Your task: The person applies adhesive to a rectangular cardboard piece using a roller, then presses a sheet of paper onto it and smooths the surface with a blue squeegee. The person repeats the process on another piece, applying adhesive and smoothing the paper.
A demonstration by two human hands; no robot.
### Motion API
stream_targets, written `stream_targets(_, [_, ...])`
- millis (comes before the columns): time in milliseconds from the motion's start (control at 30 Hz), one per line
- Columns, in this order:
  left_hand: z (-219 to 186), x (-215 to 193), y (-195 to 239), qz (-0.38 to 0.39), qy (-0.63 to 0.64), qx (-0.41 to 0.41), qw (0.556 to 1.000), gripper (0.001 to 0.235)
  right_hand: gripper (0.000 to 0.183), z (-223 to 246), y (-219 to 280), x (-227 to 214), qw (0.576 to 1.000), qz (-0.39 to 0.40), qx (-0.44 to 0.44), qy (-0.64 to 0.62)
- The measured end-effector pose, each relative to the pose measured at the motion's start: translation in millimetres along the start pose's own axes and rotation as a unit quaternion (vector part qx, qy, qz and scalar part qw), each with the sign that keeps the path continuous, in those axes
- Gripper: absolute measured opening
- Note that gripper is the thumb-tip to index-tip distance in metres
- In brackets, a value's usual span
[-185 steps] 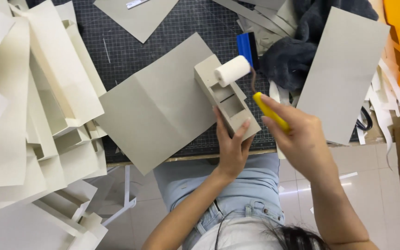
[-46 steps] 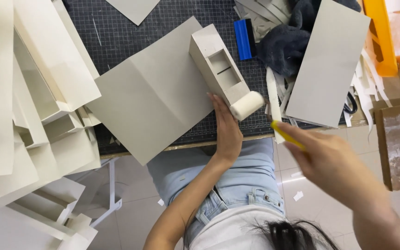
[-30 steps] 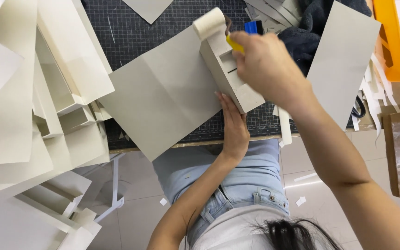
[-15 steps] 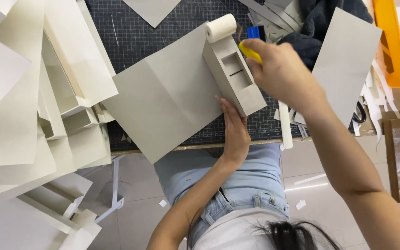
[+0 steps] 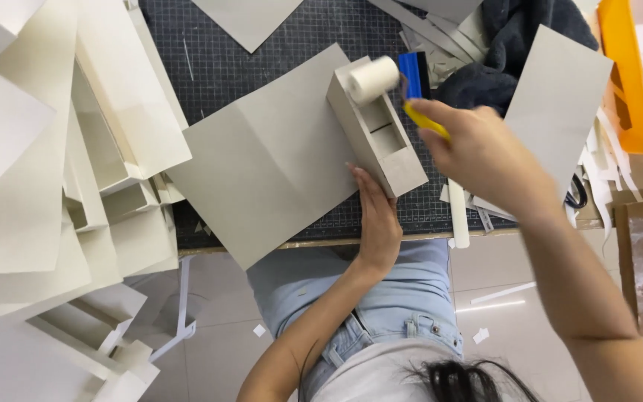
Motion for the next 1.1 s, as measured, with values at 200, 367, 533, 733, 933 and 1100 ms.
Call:
stream_targets(200, [-2, 2, 1, 0.007, 0.011, 0.010, 1.000, 0.077, 0.036, -7, -2, -12, 0.999, 0.020, 0.020, 0.046])
stream_targets(367, [5, 5, 0, 0.001, -0.005, 0.006, 1.000, 0.077, 0.040, 16, -17, 24, 1.000, -0.019, -0.007, -0.023])
stream_targets(533, [1, 1, -1, 0.004, 0.006, 0.009, 1.000, 0.075, 0.040, 27, -4, 0, 1.000, -0.001, 0.005, 0.028])
stream_targets(733, [1, -1, 0, -0.001, 0.008, 0.012, 1.000, 0.075, 0.036, 26, -15, 27, 0.999, -0.039, -0.005, 0.019])
stream_targets(933, [2, 1, -1, -0.002, 0.005, 0.020, 1.000, 0.072, 0.047, 54, 53, 37, 0.992, 0.051, 0.073, 0.087])
stream_targets(1100, [11, 5, 4, 0.008, 0.010, 0.033, 0.999, 0.085, 0.052, 60, 120, 47, 0.973, 0.110, 0.161, 0.121])
Point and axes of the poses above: each hand's wrist, its own y-axis away from the middle knuckle, its own x-axis out of the palm, z = x × y, the point moved 8 cm from there along -y, towards the middle knuckle, and after that the axes turned 13 degrees about -x, right-handed, at the moved point
